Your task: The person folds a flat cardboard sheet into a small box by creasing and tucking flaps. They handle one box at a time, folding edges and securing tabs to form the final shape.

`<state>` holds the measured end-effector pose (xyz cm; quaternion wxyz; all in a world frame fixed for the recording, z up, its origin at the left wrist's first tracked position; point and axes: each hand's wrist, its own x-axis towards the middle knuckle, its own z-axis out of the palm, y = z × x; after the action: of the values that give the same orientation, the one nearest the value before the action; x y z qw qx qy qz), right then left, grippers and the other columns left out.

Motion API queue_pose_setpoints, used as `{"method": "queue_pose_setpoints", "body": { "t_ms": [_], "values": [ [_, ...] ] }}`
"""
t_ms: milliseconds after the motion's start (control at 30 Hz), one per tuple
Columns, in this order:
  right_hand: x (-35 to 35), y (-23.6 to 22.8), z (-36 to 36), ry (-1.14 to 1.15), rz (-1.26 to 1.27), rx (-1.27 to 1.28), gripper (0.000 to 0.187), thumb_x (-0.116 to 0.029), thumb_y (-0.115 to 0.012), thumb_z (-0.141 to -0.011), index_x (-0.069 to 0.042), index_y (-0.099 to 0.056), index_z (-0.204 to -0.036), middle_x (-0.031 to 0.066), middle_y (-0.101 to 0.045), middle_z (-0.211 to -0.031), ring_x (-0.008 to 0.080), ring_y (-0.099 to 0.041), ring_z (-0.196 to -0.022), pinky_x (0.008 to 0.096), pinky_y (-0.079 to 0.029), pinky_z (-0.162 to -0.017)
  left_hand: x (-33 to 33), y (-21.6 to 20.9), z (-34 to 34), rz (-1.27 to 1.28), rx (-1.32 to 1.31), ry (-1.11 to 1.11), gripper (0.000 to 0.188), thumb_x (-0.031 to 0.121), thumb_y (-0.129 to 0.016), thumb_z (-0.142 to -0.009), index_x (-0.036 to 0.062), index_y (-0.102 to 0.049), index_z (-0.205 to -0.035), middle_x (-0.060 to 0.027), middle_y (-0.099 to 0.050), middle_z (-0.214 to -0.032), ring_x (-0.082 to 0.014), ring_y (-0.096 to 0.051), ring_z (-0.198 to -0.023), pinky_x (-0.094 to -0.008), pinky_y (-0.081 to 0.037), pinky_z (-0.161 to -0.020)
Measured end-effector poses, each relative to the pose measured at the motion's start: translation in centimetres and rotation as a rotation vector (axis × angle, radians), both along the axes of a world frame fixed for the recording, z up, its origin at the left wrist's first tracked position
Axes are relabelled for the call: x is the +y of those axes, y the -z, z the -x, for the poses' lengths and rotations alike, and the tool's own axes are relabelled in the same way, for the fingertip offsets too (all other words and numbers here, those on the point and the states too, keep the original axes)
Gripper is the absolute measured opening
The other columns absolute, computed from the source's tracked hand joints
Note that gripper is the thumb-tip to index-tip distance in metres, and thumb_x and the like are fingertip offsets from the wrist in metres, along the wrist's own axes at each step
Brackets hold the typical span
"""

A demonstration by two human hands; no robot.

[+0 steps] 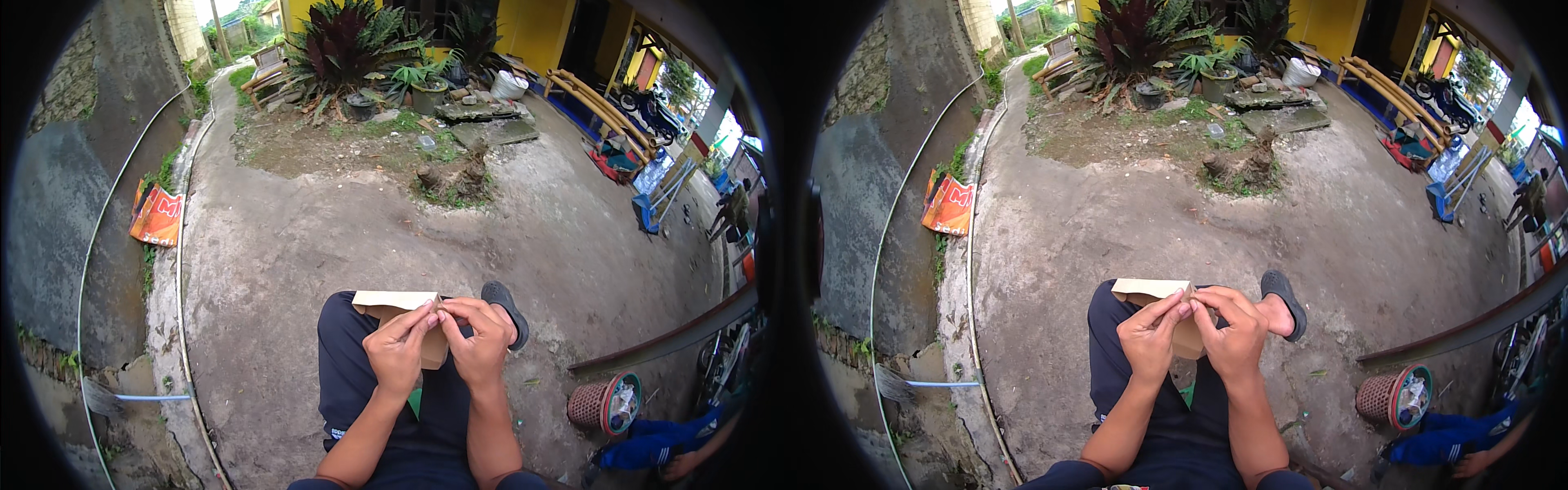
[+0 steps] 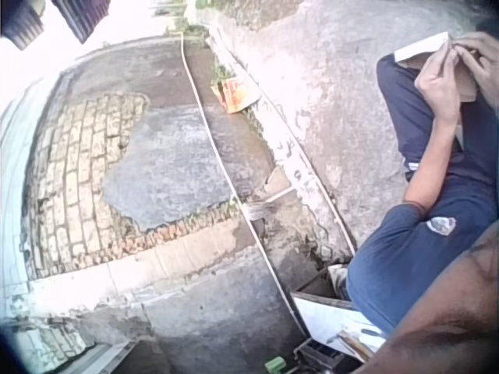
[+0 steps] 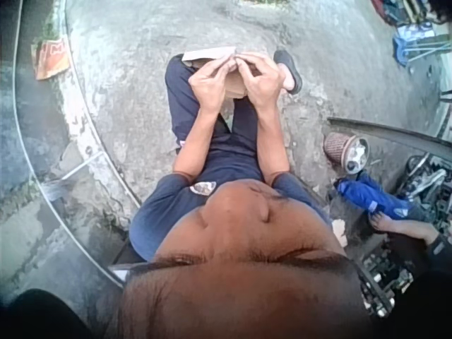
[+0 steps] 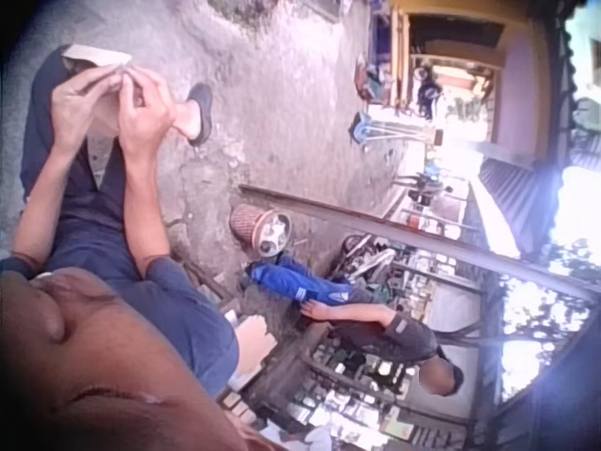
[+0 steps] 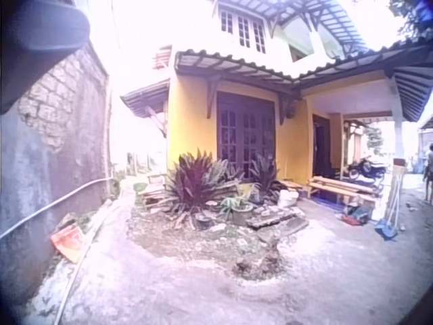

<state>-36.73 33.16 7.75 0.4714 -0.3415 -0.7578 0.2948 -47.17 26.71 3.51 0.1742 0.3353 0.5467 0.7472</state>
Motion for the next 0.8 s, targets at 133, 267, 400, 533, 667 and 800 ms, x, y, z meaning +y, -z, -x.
{"method": "queue_pose_setpoints", "body": {
  "t_ms": [133,267,400,533,667,800],
  "values": [
    [-0.1,-0.3,-0.2,-0.018,-0.027,-0.001,0.017,0.000,-0.084,-0.084,-0.001,-0.082,-0.101,0.0119,-0.080,-0.102,0.0219,-0.078,-0.090,0.0310,-0.062,-0.077,-0.1,-0.1,0.2,-0.033,-0.132,0.051,0.023,-0.010,-0.075,-0.094,-0.0079,-0.077,-0.117,-0.0183,-0.079,-0.107,-0.0196,-0.078,-0.094,-0.0298,-0.066,-0.087],
    [0.2,-0.5,-0.7,-0.071,-0.059,-0.042,0.018,0.000,-0.084,-0.084,-0.001,-0.082,-0.102,0.0126,-0.080,-0.103,0.0236,-0.079,-0.092,0.0317,-0.062,-0.078,-0.4,0.2,0.9,-0.019,-0.069,0.067,0.023,-0.010,-0.076,-0.094,-0.0084,-0.077,-0.116,-0.0174,-0.079,-0.104,-0.0213,-0.079,-0.093,-0.0306,-0.067,-0.086],
    [0.8,-1.3,-1.6,-0.160,-0.003,-0.030,0.018,0.000,-0.083,-0.086,-0.001,-0.083,-0.103,0.0132,-0.080,-0.103,0.0240,-0.079,-0.093,0.0317,-0.061,-0.081,-0.4,-0.7,1.3,0.028,-0.111,0.126,0.024,-0.010,-0.076,-0.093,-0.0083,-0.077,-0.116,-0.0165,-0.078,-0.103,-0.0217,-0.079,-0.093,-0.0300,-0.067,-0.085],
    [0.4,-0.4,-2.1,-0.072,0.081,0.077,0.016,0.001,-0.082,-0.087,0.000,-0.082,-0.103,0.0141,-0.080,-0.104,0.0240,-0.078,-0.094,0.0316,-0.061,-0.083,0.1,-1.9,0.5,-0.001,-0.043,0.168,0.025,-0.010,-0.078,-0.091,-0.0061,-0.079,-0.116,-0.0146,-0.078,-0.101,-0.0198,-0.078,-0.091,-0.0288,-0.066,-0.084],
    [0.6,-0.7,-3.5,-0.039,0.003,0.082,0.015,0.001,-0.082,-0.087,0.001,-0.082,-0.102,0.0144,-0.080,-0.104,0.0231,-0.078,-0.094,0.0318,-0.060,-0.083,0.5,-2.4,-0.4,-0.013,0.132,0.154,0.027,-0.009,-0.080,-0.089,-0.0030,-0.081,-0.115,-0.0147,-0.079,-0.103,-0.0183,-0.078,-0.091,-0.0266,-0.064,-0.082],
    [0.6,-1.3,-5.4,-0.024,-0.009,0.058,0.017,0.000,-0.084,-0.085,-0.002,-0.083,-0.102,0.0118,-0.080,-0.103,0.0220,-0.077,-0.092,0.0312,-0.058,-0.082,0.9,-2.8,-1.4,0.000,0.140,0.230,0.027,-0.007,-0.080,-0.089,-0.0001,-0.082,-0.115,-0.0138,-0.081,-0.102,-0.0168,-0.078,-0.091,-0.0265,-0.063,-0.079]
  ]
}}
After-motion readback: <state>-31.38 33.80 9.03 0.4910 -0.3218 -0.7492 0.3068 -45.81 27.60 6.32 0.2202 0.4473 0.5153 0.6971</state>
